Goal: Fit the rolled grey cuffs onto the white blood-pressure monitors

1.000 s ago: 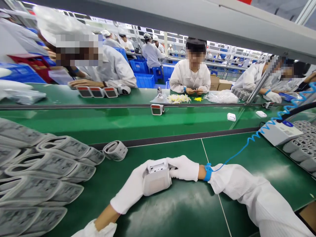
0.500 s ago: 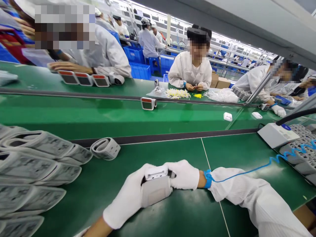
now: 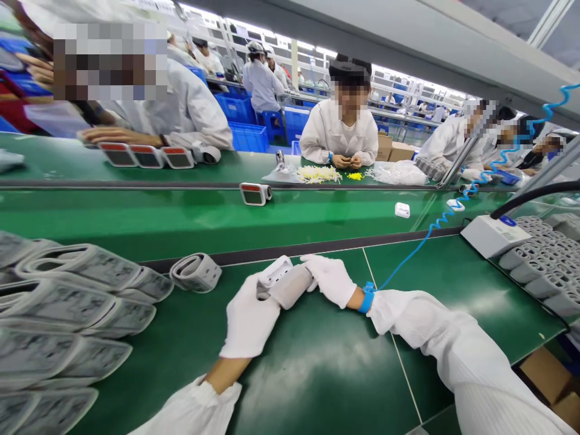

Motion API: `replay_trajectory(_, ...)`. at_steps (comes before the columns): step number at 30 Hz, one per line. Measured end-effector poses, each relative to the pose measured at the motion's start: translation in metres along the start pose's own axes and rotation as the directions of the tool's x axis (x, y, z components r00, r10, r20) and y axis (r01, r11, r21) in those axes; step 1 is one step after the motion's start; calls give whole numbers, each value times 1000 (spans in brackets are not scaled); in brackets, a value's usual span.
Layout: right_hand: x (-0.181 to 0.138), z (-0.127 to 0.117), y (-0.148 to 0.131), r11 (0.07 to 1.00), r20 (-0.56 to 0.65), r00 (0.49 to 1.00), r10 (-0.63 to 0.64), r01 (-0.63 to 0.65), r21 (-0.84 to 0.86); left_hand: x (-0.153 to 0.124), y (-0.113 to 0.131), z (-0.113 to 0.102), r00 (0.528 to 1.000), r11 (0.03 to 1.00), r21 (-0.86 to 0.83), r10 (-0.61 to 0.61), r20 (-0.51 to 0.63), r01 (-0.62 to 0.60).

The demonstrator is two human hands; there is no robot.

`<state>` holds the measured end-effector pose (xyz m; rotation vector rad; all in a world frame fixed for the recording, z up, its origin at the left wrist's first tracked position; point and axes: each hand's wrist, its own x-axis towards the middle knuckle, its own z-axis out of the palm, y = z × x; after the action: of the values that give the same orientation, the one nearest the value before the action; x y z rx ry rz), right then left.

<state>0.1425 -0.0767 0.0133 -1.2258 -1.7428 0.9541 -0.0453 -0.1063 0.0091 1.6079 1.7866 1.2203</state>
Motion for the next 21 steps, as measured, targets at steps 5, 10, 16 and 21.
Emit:
replay_trajectory(5, -7, 3, -17, 959, 111, 992, -64, 92, -268, -1, -10, 12, 983, 984, 23, 177, -47, -176)
replay_trajectory(10, 0, 12, -17, 914, 126, 986, -113, 153, -376, 1, -16, 18, 986, 987, -36, 156, -54, -158)
replay_trajectory(16, 48, -3, -8, 917, -77, 979, -189, 149, -370, -1, -9, 17, 978, 966, -158, 190, -90, -202)
replay_trajectory(21, 148, -36, 4, 917, -440, 898, -5, -171, -360, -4, -8, 17, 958, 943, -173, 271, -88, -283)
